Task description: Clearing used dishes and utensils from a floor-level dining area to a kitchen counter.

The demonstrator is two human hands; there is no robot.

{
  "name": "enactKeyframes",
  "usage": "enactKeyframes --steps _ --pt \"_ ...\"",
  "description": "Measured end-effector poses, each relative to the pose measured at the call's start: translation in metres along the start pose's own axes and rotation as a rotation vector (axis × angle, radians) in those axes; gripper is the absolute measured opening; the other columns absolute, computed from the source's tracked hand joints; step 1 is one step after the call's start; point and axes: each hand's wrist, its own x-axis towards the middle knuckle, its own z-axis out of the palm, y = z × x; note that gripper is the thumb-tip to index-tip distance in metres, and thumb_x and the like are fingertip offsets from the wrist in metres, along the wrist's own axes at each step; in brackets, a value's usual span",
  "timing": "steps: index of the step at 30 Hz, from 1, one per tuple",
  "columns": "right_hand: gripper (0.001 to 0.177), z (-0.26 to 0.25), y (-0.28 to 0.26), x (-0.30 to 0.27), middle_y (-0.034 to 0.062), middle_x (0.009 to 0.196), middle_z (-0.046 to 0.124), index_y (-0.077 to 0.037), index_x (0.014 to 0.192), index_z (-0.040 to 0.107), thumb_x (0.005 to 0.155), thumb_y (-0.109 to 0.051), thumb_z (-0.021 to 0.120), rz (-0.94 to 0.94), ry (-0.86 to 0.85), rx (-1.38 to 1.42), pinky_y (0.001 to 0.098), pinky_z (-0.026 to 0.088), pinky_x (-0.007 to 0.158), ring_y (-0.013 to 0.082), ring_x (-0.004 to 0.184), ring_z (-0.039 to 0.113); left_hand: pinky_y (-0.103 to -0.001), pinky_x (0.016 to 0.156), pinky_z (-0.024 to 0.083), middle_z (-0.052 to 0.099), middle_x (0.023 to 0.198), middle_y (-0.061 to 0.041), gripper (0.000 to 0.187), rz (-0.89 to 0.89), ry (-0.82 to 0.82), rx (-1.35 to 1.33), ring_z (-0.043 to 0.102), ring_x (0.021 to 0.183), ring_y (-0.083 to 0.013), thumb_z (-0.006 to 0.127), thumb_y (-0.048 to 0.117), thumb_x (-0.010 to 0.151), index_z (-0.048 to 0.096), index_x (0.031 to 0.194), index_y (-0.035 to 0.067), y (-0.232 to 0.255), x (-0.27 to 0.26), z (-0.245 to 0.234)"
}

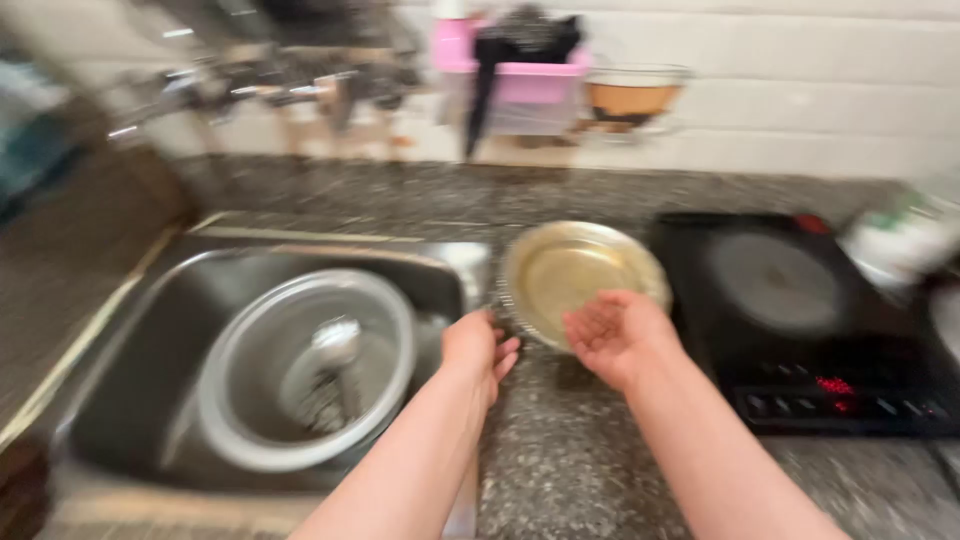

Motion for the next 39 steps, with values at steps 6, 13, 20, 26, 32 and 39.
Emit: enactKeyframes --steps 6,13,20,26,32,39 --pt "0.038 0.074 0.021 -0.007 0.0175 0.127 0.065 -0.002 0.127 0.057 0.096 -0.023 0.057 0.168 -0.184 -0.297 0.0424 0.051 0.103 0.031 0.122 0.064 -0.031 0.058 0.051 0.064 0.096 -0.006 0.023 0.178 0.152 -0.322 0.067 0.075 -0.0199 0.054 0.022 0.096 0.06 0.115 0.009 0.047 -0.053 -0.069" --pt "0.031 0.175 0.117 -0.029 0.0168 0.126 0.067 -0.005 0.122 0.057 0.098 -0.023 0.054 0.318 -0.379 -0.598 0.0414 0.051 0.101 0.0278 0.119 0.065 -0.027 0.055 0.049 0.065 0.092 -0.007 0.018 0.446 0.508 -0.604 0.066 0.073 -0.0159 0.052 0.017 0.097 0.06 0.106 0.003 0.082 -0.134 -0.188" --pt "0.023 0.236 0.23 -0.084 0.0107 0.115 0.068 -0.005 0.112 0.059 0.096 -0.022 0.057 0.443 -0.69 -0.829 0.041 0.052 0.096 0.0253 0.113 0.066 -0.025 0.052 0.046 0.066 0.083 -0.003 0.008 0.628 0.715 -0.945 0.064 0.065 -0.0133 0.053 0.014 0.092 0.06 0.093 0.011 0.074 -0.197 -0.291" --pt "0.021 0.253 0.342 -0.151 0.0092 0.109 0.07 -0.005 0.106 0.063 0.095 -0.022 0.058 0.578 -0.834 -1.03 0.039 0.053 0.095 0.0224 0.107 0.068 -0.024 0.057 0.048 0.064 0.078 -0.001 0.009 0.672 0.742 -1.163 0.063 0.064 -0.0118 0.053 0.014 0.091 0.06 0.088 0.01 0.044 -0.246 -0.375" --pt "0.021 0.243 0.464 -0.226 0.0088 0.107 0.07 -0.006 0.103 0.062 0.096 -0.024 0.055 0.724 -0.941 -1.136 0.0408 0.054 0.094 0.0223 0.103 0.068 -0.025 0.061 0.049 0.065 0.08 0.001 0.01 0.675 0.744 -1.319 0.064 0.068 -0.011 0.052 0.017 0.093 0.06 0.091 0.012 -0.004 -0.334 -0.454" --pt "0.021 0.209 0.57 -0.324 0.0122 0.106 0.07 -0.003 0.103 0.062 0.098 -0.021 0.053 0.839 -1.013 -1.276 0.04 0.056 0.094 0.0247 0.104 0.069 -0.023 0.063 0.049 0.072 0.087 0.0 0.011 0.739 0.887 -1.39 0.067 0.071 -0.0123 0.049 0.018 0.095 0.059 0.096 0.013 -0.063 -0.438 -0.522"
